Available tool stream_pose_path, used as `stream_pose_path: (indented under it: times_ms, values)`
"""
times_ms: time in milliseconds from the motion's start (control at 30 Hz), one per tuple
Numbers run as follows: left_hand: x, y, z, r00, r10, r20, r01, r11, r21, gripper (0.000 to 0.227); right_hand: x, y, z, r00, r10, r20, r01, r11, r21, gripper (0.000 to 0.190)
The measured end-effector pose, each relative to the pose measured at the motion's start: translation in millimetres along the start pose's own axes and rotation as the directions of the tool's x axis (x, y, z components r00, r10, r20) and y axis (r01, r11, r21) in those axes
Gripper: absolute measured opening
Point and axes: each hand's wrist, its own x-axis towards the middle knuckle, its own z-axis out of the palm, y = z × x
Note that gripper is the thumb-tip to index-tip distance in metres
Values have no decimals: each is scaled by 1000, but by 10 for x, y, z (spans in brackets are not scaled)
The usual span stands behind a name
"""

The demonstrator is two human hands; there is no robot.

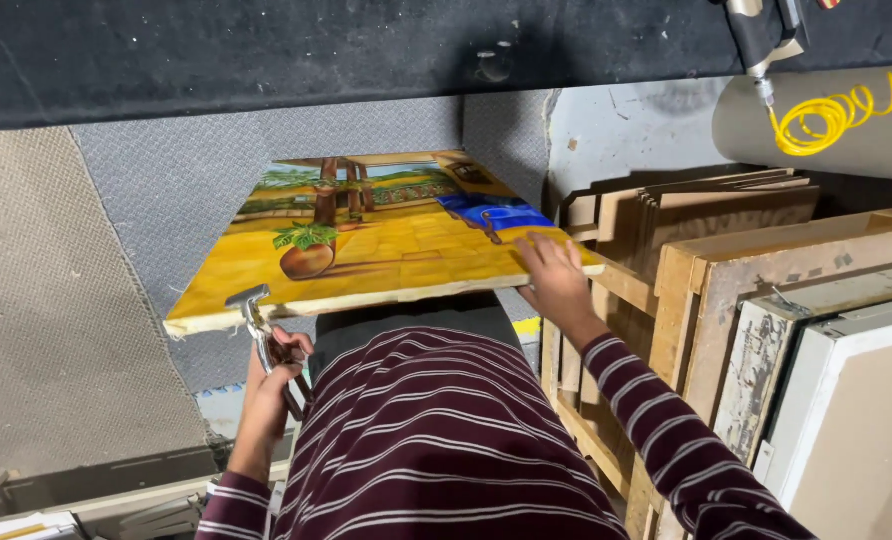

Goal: The person uses a pneumatic nail gun and a metal clamp to attach wooden stretcher bars to a canvas frame. They secure the corners and edges, flip the canvas to check alignment, and continue nailing along the sides to complete the frame assembly.

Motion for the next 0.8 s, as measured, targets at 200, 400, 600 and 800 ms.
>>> stream_pose_path:
  times_ms: [200, 400, 600, 800]
  values:
    - [-66, 179, 45, 999, 24, -46, -18, 991, 133, 36, -128, 374, 232, 884, 80, 461, -99, 995, 17, 89]
    - [-121, -341, -112, 987, -18, -161, 24, 999, 34, 36, -44, 439, 251, 781, 22, 624, -118, 987, 113, 81]
    - [-208, -335, 493, 927, -164, -338, 97, 974, -205, 40, 146, 444, -44, 808, -98, 581, -39, 975, 218, 76]
    - [-193, -206, 927, 960, -92, -264, -4, 940, -341, 45, 329, 764, 34, 940, -316, 126, 241, 880, 410, 78]
